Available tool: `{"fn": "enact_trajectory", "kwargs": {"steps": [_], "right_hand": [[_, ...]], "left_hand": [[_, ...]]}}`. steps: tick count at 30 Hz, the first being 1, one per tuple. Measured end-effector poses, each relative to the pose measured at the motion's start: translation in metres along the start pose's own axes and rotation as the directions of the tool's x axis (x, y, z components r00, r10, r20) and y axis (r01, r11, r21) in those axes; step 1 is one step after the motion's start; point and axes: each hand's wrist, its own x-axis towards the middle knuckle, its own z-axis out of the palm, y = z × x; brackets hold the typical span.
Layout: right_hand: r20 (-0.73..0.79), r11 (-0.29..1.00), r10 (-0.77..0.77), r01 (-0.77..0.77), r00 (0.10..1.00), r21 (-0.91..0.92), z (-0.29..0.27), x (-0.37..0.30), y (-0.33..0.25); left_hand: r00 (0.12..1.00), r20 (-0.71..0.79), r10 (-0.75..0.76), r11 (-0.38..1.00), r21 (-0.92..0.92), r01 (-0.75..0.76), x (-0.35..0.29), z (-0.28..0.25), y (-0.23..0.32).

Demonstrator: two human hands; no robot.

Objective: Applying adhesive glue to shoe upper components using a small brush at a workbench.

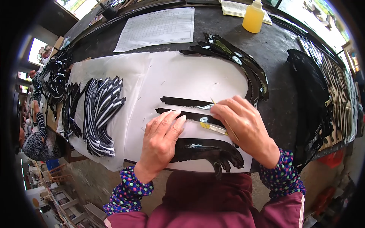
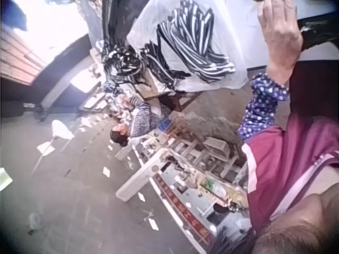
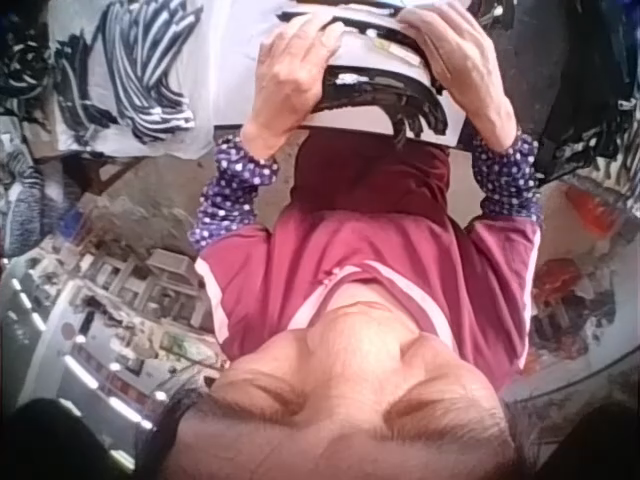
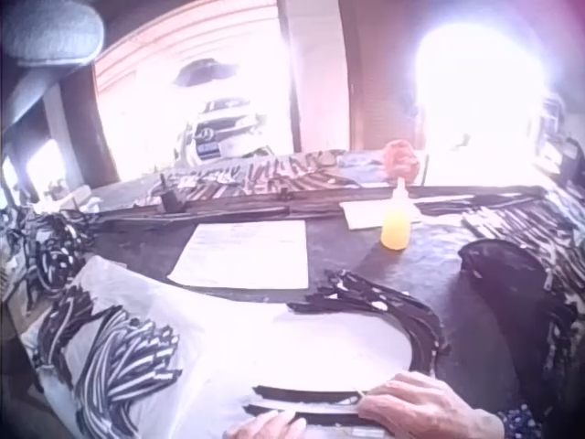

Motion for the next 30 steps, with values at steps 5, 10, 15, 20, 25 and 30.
{"fn": "enact_trajectory", "kwargs": {"steps": [5, 10, 15, 20, 25, 30], "right_hand": [[0.093, 0.995, 0.101, -0.099, 0.991, -0.032, 0.003, -0.036, -0.024], [0.009, 0.986, 0.162, -0.162, 0.987, -0.041, 0.010, -0.042, -0.025], [0.000, 0.969, 0.246, -0.246, 0.969, 0.027, 0.009, -0.042, -0.027], [0.050, 0.933, 0.319, -0.323, 0.946, 0.159, 0.009, -0.041, -0.024], [0.038, 0.938, 0.297, -0.299, 0.954, 0.177, 0.010, -0.045, -0.023], [-0.013, 0.960, 0.240, -0.235, 0.971, 0.150, 0.009, -0.049, -0.022]], "left_hand": [[1.000, 0.020, 0.004, 0.999, 0.032, -0.004, -0.009, -0.001, -0.003], [1.000, 0.026, 0.003, 0.999, 0.046, -0.005, -0.010, -0.003, 0.001], [0.997, 0.007, -0.071, 0.977, -0.202, 0.071, 0.003, 0.000, 0.017], [0.984, 0.136, -0.112, 0.948, -0.282, 0.147, 0.018, 0.003, 0.026], [0.979, 0.175, -0.104, 0.955, -0.257, 0.147, 0.021, 0.014, 0.029], [0.958, 0.241, -0.153, 0.932, -0.288, 0.221, 0.019, 0.002, 0.028]]}}
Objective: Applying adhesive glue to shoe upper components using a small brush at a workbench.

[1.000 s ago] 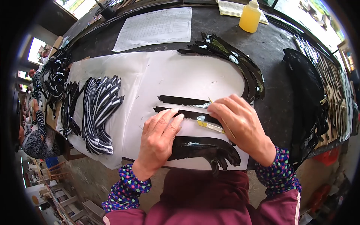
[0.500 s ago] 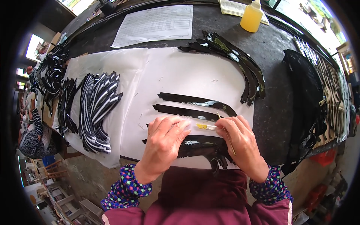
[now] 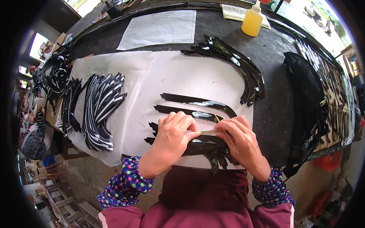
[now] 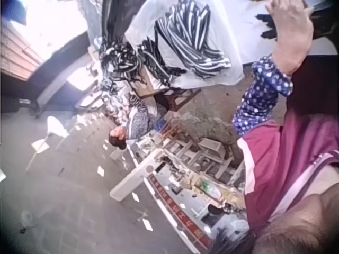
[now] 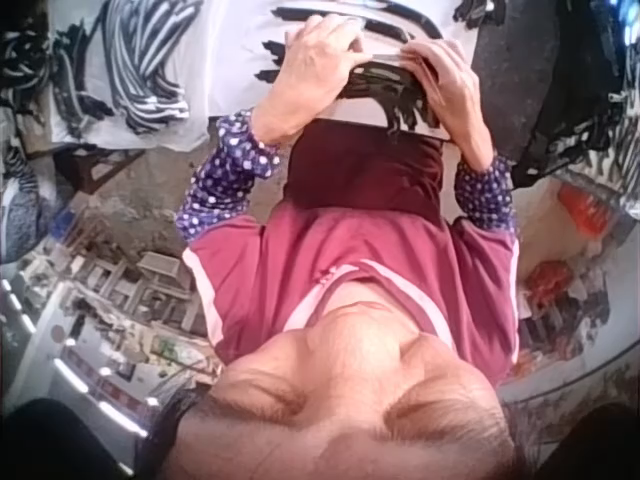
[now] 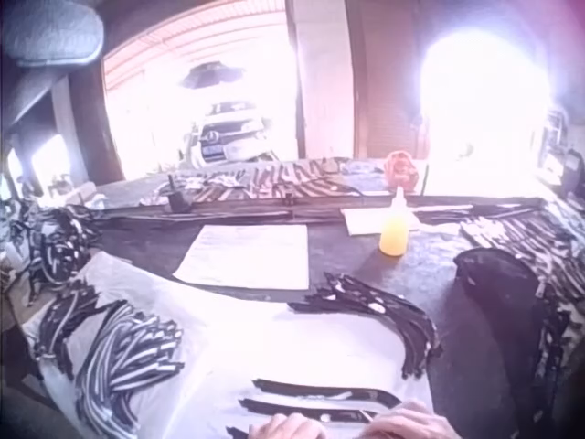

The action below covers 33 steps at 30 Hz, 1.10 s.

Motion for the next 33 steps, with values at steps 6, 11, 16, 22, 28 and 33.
{"fn": "enact_trajectory", "kwargs": {"steps": [6, 11, 16, 22, 28, 33], "right_hand": [[0.015, 0.998, -0.014, 0.015, 1.000, -0.064, -0.005, 0.001, 0.000], [-0.038, 0.991, -0.033, 0.038, 0.999, 0.131, 0.001, 0.014, -0.020], [-0.002, 0.975, 0.042, -0.041, 0.999, 0.218, 0.001, 0.045, -0.019], [0.055, 0.816, 0.332, -0.316, 0.942, 0.483, 0.018, 0.081, -0.005], [0.139, 0.824, 0.284, -0.316, 0.949, 0.471, 0.038, 0.098, -0.002], [0.141, 0.865, 0.265, -0.300, 0.954, 0.402, 0.043, 0.098, 0.000]], "left_hand": [[0.995, -0.010, -0.097, 0.995, -0.007, 0.097, -0.012, -0.034, -0.007], [0.981, 0.091, -0.172, 0.964, -0.191, 0.187, -0.012, -0.049, -0.009], [0.981, 0.051, -0.185, 0.955, -0.228, 0.192, 0.000, -0.050, -0.018], [0.961, -0.261, 0.094, 0.891, 0.453, 0.035, -0.006, -0.032, -0.048], [0.985, -0.163, 0.057, 0.824, 0.565, 0.046, -0.014, -0.028, -0.054], [0.986, -0.160, 0.050, 0.829, 0.558, 0.048, -0.015, -0.026, -0.058]]}}
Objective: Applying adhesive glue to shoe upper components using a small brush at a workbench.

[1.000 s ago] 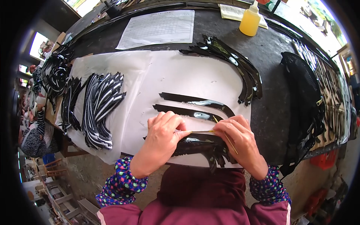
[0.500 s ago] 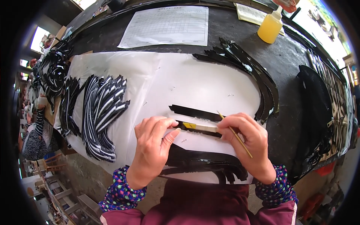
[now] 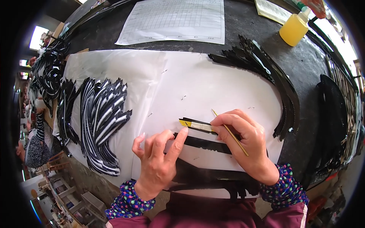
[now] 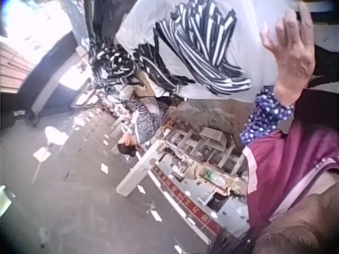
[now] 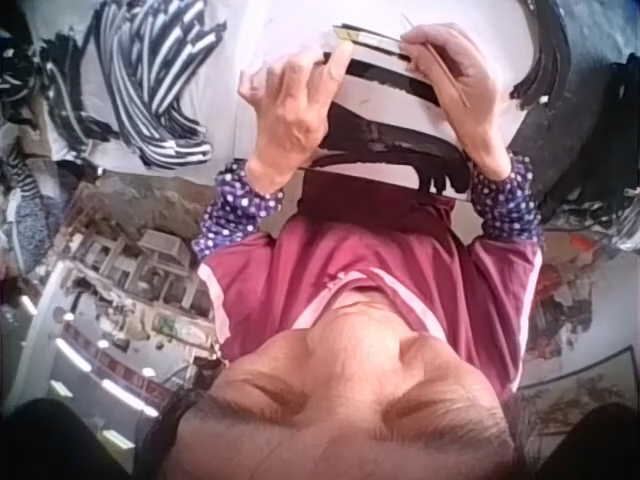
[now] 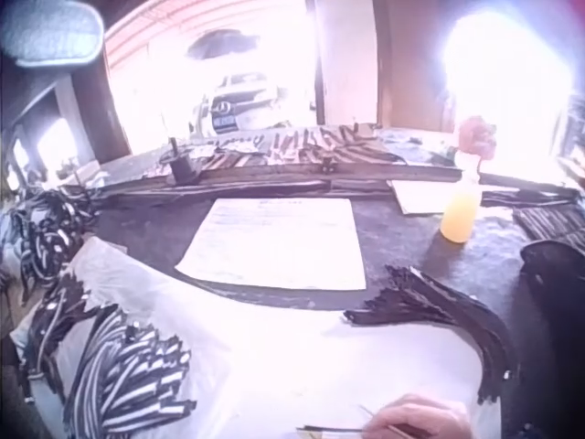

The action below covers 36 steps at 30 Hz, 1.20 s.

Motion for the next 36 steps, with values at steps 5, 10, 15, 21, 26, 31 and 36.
{"fn": "enact_trajectory", "kwargs": {"steps": [5, 10, 15, 21, 26, 31, 36], "right_hand": [[-0.015, 0.999, -0.038, 0.037, 0.999, -0.040, 0.0020, 0.0006, 0.0015], [-0.033, 0.998, -0.044, 0.042, 0.999, -0.050, 0.0027, -0.0004, 0.0015], [-0.036, 0.997, -0.051, 0.049, 0.998, -0.063, 0.0023, -0.0010, 0.0009], [-0.032, 0.995, -0.054, 0.051, 0.998, -0.081, 0.0034, -0.0001, 0.0004], [-0.039, 0.991, -0.084, 0.079, 0.996, -0.111, 0.0041, 0.0000, 0.0013], [-0.040, 0.991, -0.077, 0.071, 0.996, -0.117, 0.0040, -0.0004, 0.0009], [-0.040, 0.987, -0.103, 0.098, 0.994, -0.130, 0.0044, -0.0002, 0.0017]], "left_hand": [[1.000, -0.029, -0.006, 1.000, 0.023, 0.007, -0.0021, 0.0035, 0.0001], [0.992, -0.123, 0.014, 0.997, 0.074, -0.005, -0.0041, 0.0060, -0.0001], [0.994, -0.090, 0.063, 0.988, 0.144, -0.049, -0.0017, 0.0065, 0.0004], [0.995, -0.082, 0.053, 0.992, 0.122, -0.043, 0.0004, 0.0061, 0.0014], [0.996, -0.078, 0.052, 0.993, 0.114, -0.043, 0.0015, 0.0070, 0.0019], [0.994, -0.093, 0.051, 0.992, 0.119, -0.039, 0.0023, 0.0079, 0.0022], [0.997, -0.066, 0.029, 0.995, 0.093, -0.022, 0.0013, 0.0067, 0.0029]]}}
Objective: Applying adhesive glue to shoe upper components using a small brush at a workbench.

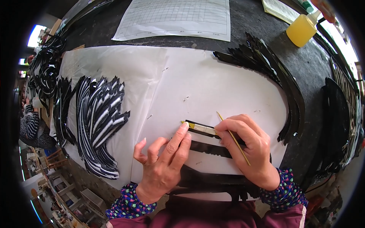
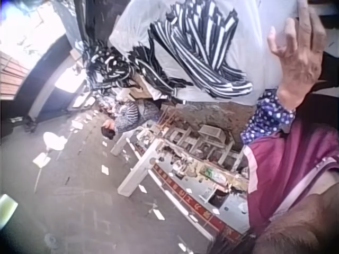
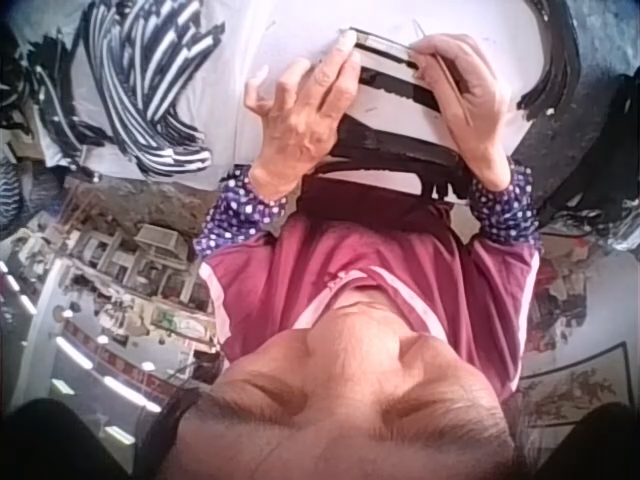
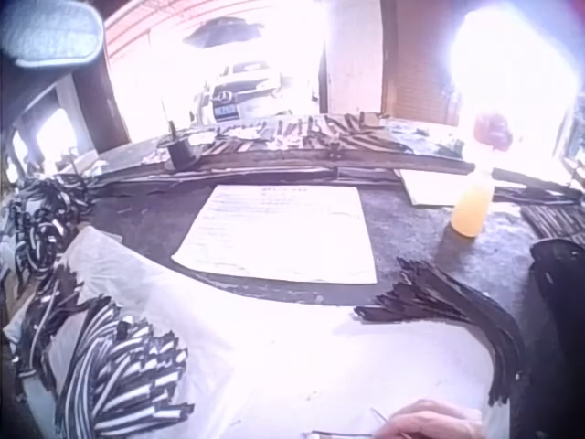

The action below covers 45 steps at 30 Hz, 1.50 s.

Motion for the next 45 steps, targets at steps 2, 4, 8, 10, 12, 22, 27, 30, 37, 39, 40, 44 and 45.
{"fn": "enact_trajectory", "kwargs": {"steps": [2, 4, 8, 10, 12, 22, 27, 30, 37, 39, 40, 44, 45], "right_hand": [[0.025, 1.000, 0.027, -0.027, 0.999, 0.001, -0.002, 0.001, -0.002], [0.032, 0.995, -0.046, 0.049, 0.998, -0.086, -0.005, 0.003, -0.004], [0.029, 0.972, -0.097, 0.101, 0.995, -0.214, -0.009, -0.002, -0.007], [0.026, 0.971, -0.103, 0.106, 0.994, -0.213, -0.010, -0.005, -0.005], [0.022, 0.971, -0.111, 0.113, 0.994, -0.213, -0.011, -0.006, -0.004], [0.061, 0.949, -0.212, 0.221, 0.975, -0.226, -0.009, -0.005, -0.001], [0.076, 0.949, -0.212, 0.224, 0.974, -0.222, -0.010, -0.006, -0.001], [0.079, 0.951, -0.205, 0.217, 0.976, -0.218, -0.010, -0.007, -0.002], [0.097, 0.943, -0.205, 0.223, 0.974, -0.247, -0.010, -0.007, -0.004], [0.116, 0.937, -0.206, 0.230, 0.972, -0.261, -0.013, -0.006, -0.006], [0.122, 0.924, -0.218, 0.245, 0.968, -0.295, -0.016, -0.006, -0.009], [0.024, 0.901, -0.265, 0.257, 0.964, -0.351, -0.022, -0.001, -0.018], [-0.045, 0.914, -0.278, 0.250, 0.960, -0.320, -0.021, 0.000, -0.020]], "left_hand": [[1.000, 0.000, -0.011, 1.000, -0.021, 0.011, 0.000, 0.000, 0.000], [1.000, 0.000, -0.021, 0.999, -0.044, 0.021, -0.001, 0.001, 0.000], [1.000, 0.006, -0.024, 0.998, -0.057, 0.024, -0.001, 0.004, 0.000], [1.000, -0.003, -0.026, 0.998, -0.059, 0.026, -0.002, 0.006, 0.000], [0.999, 0.003, -0.036, 0.997, -0.072, 0.036, -0.003, 0.006, 0.000], [0.998, 0.026, -0.063, 0.988, -0.140, 0.066, -0.003, 0.006, -0.001], [0.993, 0.111, -0.045, 0.991, -0.123, 0.058, 0.000, 0.000, -0.001], [0.990, 0.133, -0.044, 0.991, -0.118, 0.060, 0.000, 0.000, -0.001], [0.992, 0.121, -0.038, 0.993, -0.105, 0.051, 0.000, 0.001, -0.001], [0.993, 0.112, -0.029, 0.993, -0.109, 0.042, 0.000, 0.000, -0.001], [0.994, 0.108, -0.033, 0.993, -0.108, 0.045, 0.000, 0.000, -0.001], [0.995, 0.094, -0.032, 0.995, -0.090, 0.041, 0.001, 0.000, -0.001], [0.996, 0.089, -0.026, 0.996, -0.079, 0.033, 0.000, 0.001, -0.001]]}}
